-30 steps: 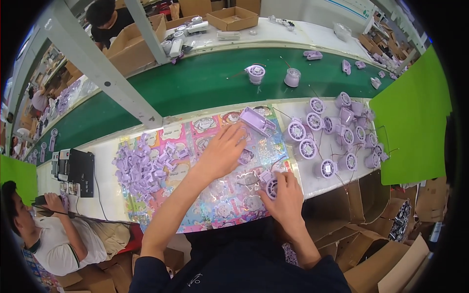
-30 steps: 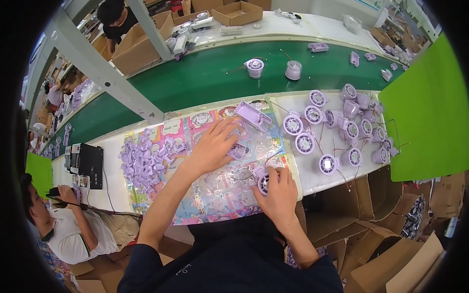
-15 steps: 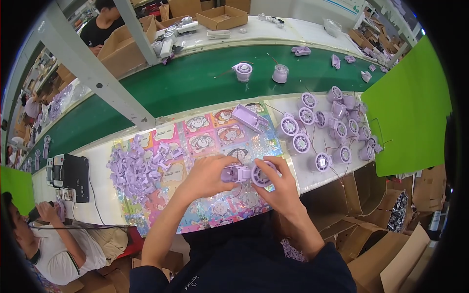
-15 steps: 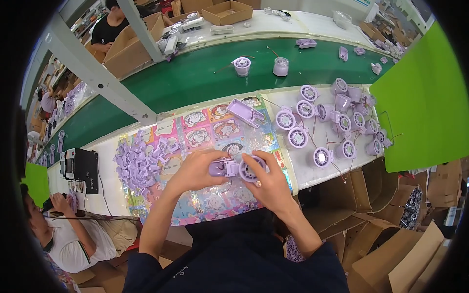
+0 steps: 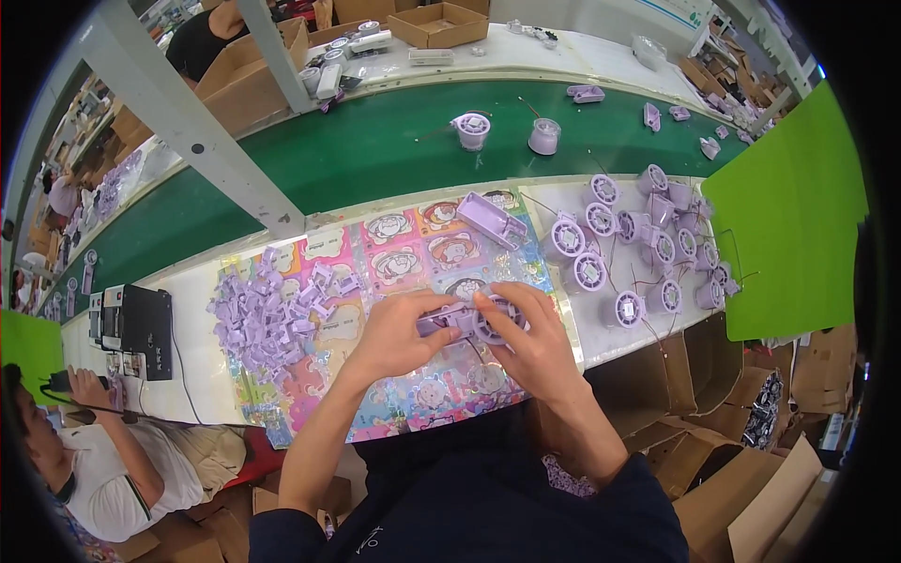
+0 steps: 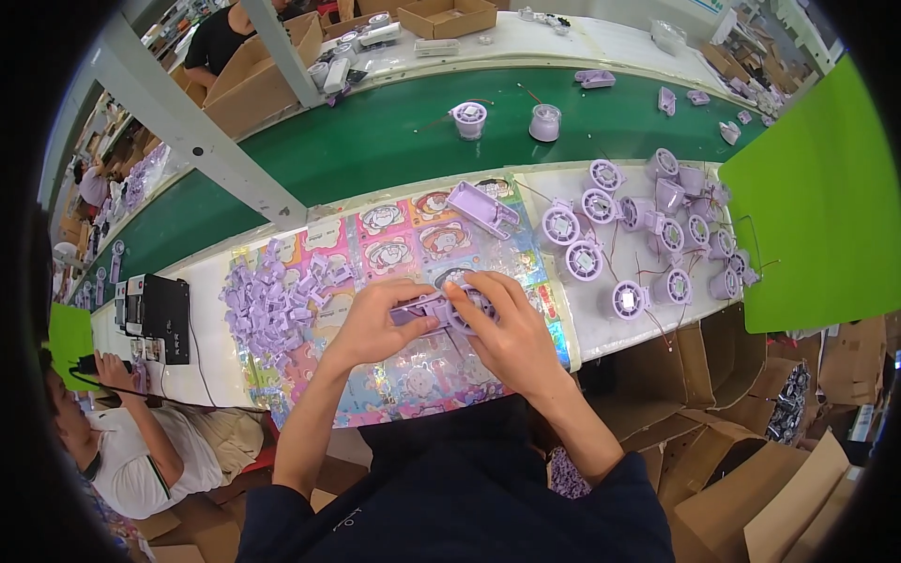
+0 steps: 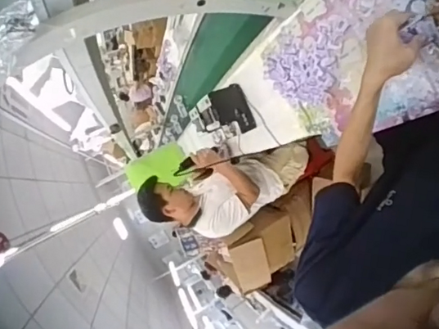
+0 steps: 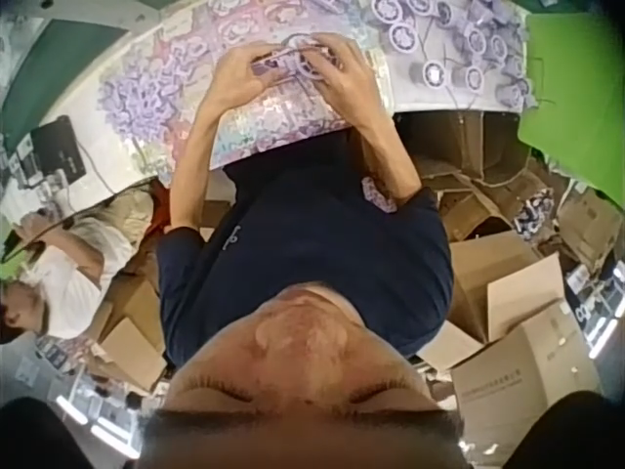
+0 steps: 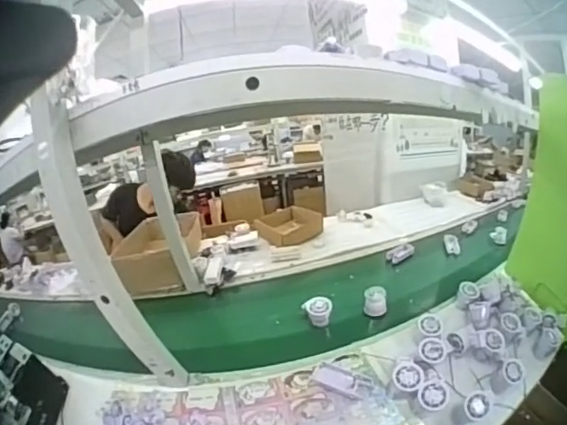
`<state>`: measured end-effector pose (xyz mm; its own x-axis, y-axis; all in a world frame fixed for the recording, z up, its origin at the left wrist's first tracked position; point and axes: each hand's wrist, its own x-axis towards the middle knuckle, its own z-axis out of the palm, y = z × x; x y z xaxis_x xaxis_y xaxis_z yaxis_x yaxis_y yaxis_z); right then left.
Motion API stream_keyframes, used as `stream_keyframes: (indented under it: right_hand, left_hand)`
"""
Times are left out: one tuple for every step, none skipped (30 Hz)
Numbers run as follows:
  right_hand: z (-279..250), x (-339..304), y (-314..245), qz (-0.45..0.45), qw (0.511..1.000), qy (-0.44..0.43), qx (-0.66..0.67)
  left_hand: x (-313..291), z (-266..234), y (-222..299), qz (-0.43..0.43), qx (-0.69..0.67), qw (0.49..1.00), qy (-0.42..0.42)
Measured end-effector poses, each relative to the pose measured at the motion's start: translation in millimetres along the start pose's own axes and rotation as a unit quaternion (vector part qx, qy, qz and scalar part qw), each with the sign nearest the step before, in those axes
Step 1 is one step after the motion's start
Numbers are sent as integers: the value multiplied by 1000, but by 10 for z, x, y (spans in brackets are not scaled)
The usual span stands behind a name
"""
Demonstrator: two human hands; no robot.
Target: The person assembles portable fans by attaching plastic hinges to fan head units, connecting the fan heads to handle housings, and placing the assembled fans onto the conveyor belt.
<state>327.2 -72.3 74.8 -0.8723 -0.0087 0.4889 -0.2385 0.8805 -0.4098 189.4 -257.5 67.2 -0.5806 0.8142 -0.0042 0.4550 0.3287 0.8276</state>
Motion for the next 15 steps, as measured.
stream_keyframes:
  right_hand:
    - [34, 15, 31, -11, 1000, 6, 12]
    - [85, 38, 61, -9, 1000, 5, 12]
    - [214, 65, 81, 30, 996, 62, 55]
    - [368, 89, 87, 69, 986, 118, 99]
    - [550, 103, 99, 168, 956, 169, 171]
    - [675, 95, 141, 171, 965, 155, 122]
    - [806, 82, 191, 173, 972, 140, 74]
    - [998, 12, 225, 139, 983, 87, 82]
    - [1055, 31, 166, 119, 985, 59, 112]
    - [1150, 75, 69, 98, 984, 30, 149]
    - [1239, 168, -40, 89, 982, 19, 165]
    - [1304, 270, -131, 81, 981, 9, 179]
    - [1343, 358, -197, 79, 980, 2, 183]
    - [1408, 416, -179, 45, 987, -4, 156]
    - [1470, 475, -140, 9, 992, -8, 127]
  left_hand:
    - [4, 7, -61, 0, -19, 1000, 15]
    - [8, 10, -110, 1, -38, 999, 29]
    - [4, -18, -173, -9, -49, 998, 46]
    - [21, -82, -228, -20, -59, 996, 64]
    - [82, -152, -288, -35, -64, 994, 85]
    - [159, -275, -342, -39, -65, 991, 111]
    - [247, -415, -408, -42, -64, 988, 137]
    - [354, -547, -512, -65, -69, 982, 164]
    - [493, -669, -536, -81, -78, 976, 187]
    - [610, -789, -541, -74, -100, 972, 198]
    - [698, -927, -547, -70, -117, 968, 211]
    - [807, -1010, -598, -91, -99, 960, 244]
    - [901, -1073, -638, -132, -103, 953, 254]
    - [1016, -1130, -687, -170, -108, 944, 263]
    - [1124, -1188, -781, -187, -106, 942, 257]
